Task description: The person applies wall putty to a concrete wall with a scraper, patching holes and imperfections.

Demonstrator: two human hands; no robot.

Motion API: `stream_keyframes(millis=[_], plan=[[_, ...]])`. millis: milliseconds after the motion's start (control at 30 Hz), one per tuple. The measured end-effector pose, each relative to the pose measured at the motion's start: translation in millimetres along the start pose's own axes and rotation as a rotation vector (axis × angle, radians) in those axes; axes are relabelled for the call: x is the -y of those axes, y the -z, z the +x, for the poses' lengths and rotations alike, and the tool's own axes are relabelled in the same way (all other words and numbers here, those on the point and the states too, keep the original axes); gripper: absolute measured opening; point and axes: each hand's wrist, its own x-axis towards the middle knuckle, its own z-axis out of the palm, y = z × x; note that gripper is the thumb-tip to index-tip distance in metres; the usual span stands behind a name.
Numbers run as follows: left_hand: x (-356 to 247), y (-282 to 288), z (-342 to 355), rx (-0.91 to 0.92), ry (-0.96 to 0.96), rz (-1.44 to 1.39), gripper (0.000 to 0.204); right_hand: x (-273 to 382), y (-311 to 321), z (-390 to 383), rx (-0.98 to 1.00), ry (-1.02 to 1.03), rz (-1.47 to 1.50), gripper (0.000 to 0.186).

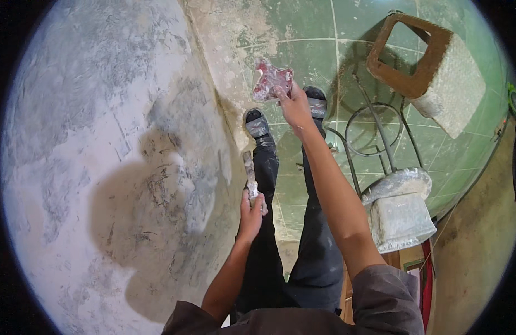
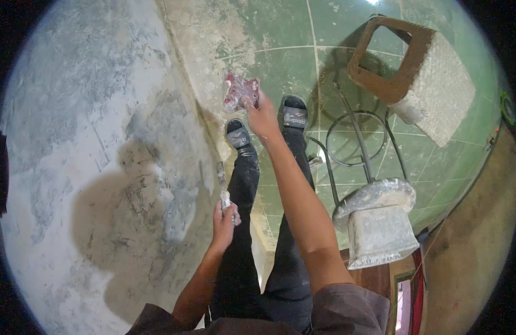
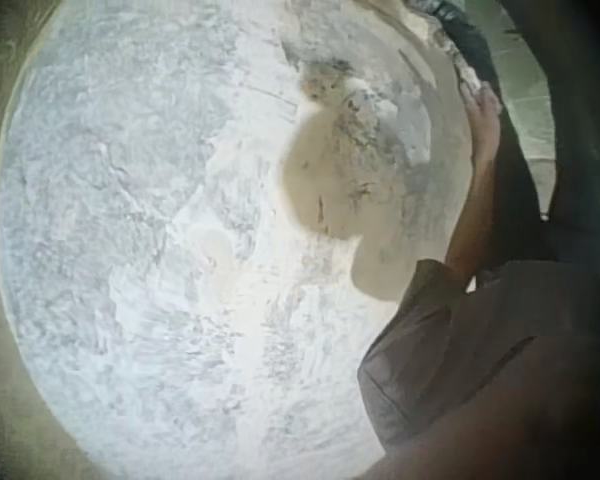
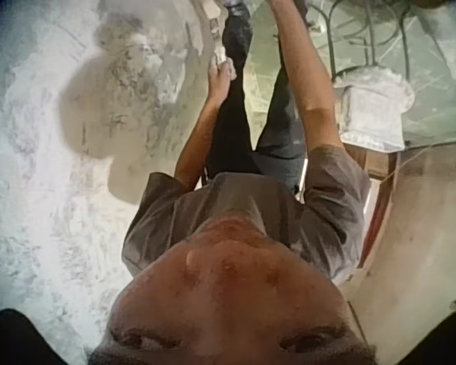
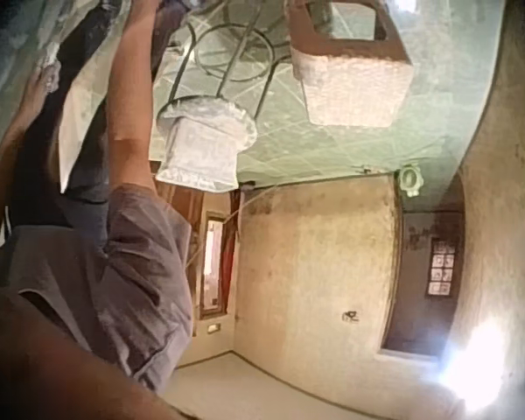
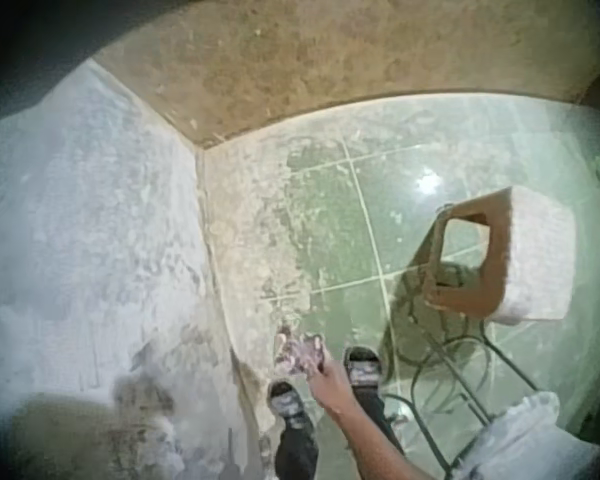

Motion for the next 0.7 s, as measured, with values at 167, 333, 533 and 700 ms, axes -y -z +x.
stream_keyframes(millis=[167, 333, 533, 700], plan=[[-3.7, -15.4, 0.8, 0.083, 0.014, 0.035, 0.014, -40.1, 4.4, 21.1, 0.008, -0.048, -0.139, 0.020], [-47.5, -23.7, 21.7, 0.046, -0.077, 0.175, 0.023, -54.6, 14.3, 29.1, -0.060, -0.165, -0.103, 0.031], [-80.4, -44.3, 97.2, 0.135, -0.320, 0.247, 0.028, -105.2, 12.1, 59.7, -0.112, 0.090, -0.446, 0.026], [-91.7, -74.4, 149.9, 0.319, -0.351, 0.175, 0.030, -163.7, -40.5, 83.7, -0.077, 0.132, -0.507, 0.023]])
